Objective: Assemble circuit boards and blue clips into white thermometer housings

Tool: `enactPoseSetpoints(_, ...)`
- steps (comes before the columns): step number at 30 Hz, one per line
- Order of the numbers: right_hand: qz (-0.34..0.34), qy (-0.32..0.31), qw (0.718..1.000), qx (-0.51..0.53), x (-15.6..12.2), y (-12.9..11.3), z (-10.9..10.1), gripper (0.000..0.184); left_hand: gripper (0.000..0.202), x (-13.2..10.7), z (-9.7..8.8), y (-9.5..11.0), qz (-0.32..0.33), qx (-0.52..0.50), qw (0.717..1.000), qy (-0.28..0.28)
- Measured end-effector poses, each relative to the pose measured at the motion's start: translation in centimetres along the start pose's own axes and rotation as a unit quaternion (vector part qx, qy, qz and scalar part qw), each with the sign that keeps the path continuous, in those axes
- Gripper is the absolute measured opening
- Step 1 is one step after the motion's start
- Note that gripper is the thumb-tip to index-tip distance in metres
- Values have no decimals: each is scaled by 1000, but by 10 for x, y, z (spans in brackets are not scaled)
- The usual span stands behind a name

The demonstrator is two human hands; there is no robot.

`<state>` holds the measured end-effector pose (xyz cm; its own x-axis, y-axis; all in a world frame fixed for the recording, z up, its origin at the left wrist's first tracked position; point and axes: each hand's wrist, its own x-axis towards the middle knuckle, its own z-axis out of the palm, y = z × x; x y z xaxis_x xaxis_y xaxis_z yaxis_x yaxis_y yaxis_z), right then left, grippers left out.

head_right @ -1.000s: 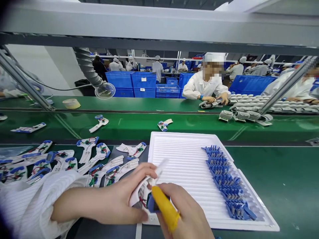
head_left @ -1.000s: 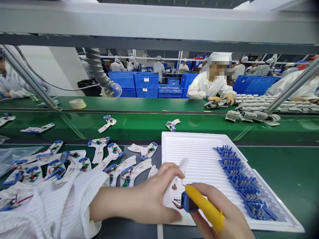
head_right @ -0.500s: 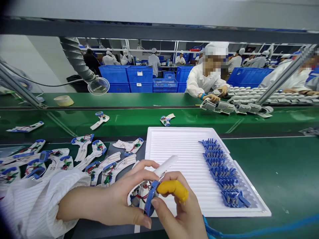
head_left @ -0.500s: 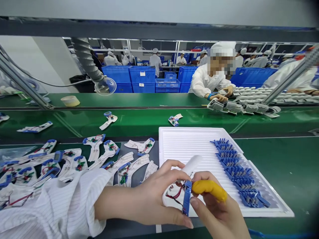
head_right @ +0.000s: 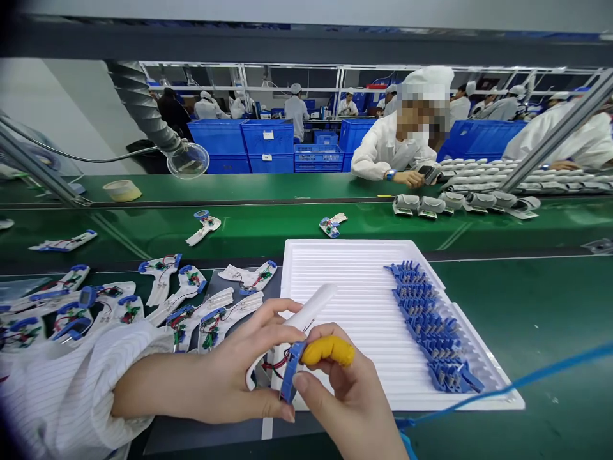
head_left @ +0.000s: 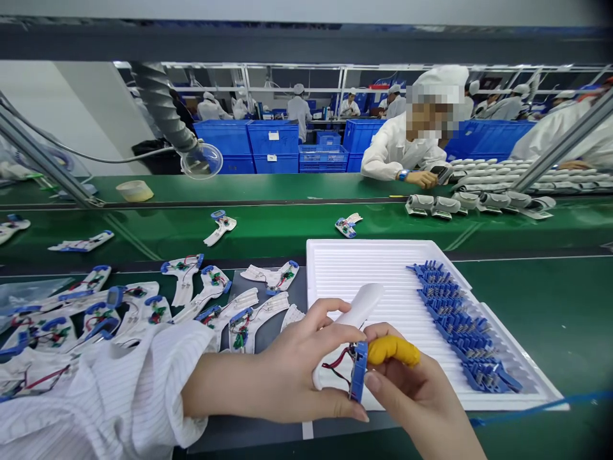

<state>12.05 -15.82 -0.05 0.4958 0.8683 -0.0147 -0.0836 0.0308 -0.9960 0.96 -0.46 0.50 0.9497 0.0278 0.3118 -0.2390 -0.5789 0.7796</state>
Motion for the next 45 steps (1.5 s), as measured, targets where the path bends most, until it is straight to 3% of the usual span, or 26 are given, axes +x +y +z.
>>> enactPoseSetpoints(6, 10, -10, 999, 36, 4, 2, -2, 10, 63, 0, 0, -2, -1, -4, 1000, -1)
enactPoseSetpoints(11, -33, 19, 997, -72, 2, -2, -1, 7, 57, 0, 0, -3, -29, 64, 997, -7)
enactPoseSetpoints(15, -120, 81, 953, -266, 5, 1, 3, 6, 48, 2, 0, -5, -39, 174, 984, 4)
enactPoseSetpoints(18, -160, 72, 921, -347, 9, 4, 3, 7, 46, 2, 0, -7, -13, 236, 972, 9)
enactPoseSetpoints(29, -135, 53, 929, -340, 9, -2, 3, 8, 45, 5, -1, -12, -9, 270, 963, -6)
enactPoseSetpoints(34, -97, 52, 948, -300, 13, 7, -2, 9, 53, 2, 2, -13, -29, 114, 993, 5)
enactPoseSetpoints(38, -5, 15, 995, -97, 11, 14, -6, 18, 58, 3, 1, -10, -59, -33, 998, -15)
enactPoseSetpoints(41, 43, 3, 998, 37, 10, 19, -4, 22, 62, 3, 1, -12, -80, -62, 994, -28)
enactPoseSetpoints(45, 60, -10, 994, 92, 15, 23, 4, 25, 75, 3, 4, -18, -117, -41, 992, 5)
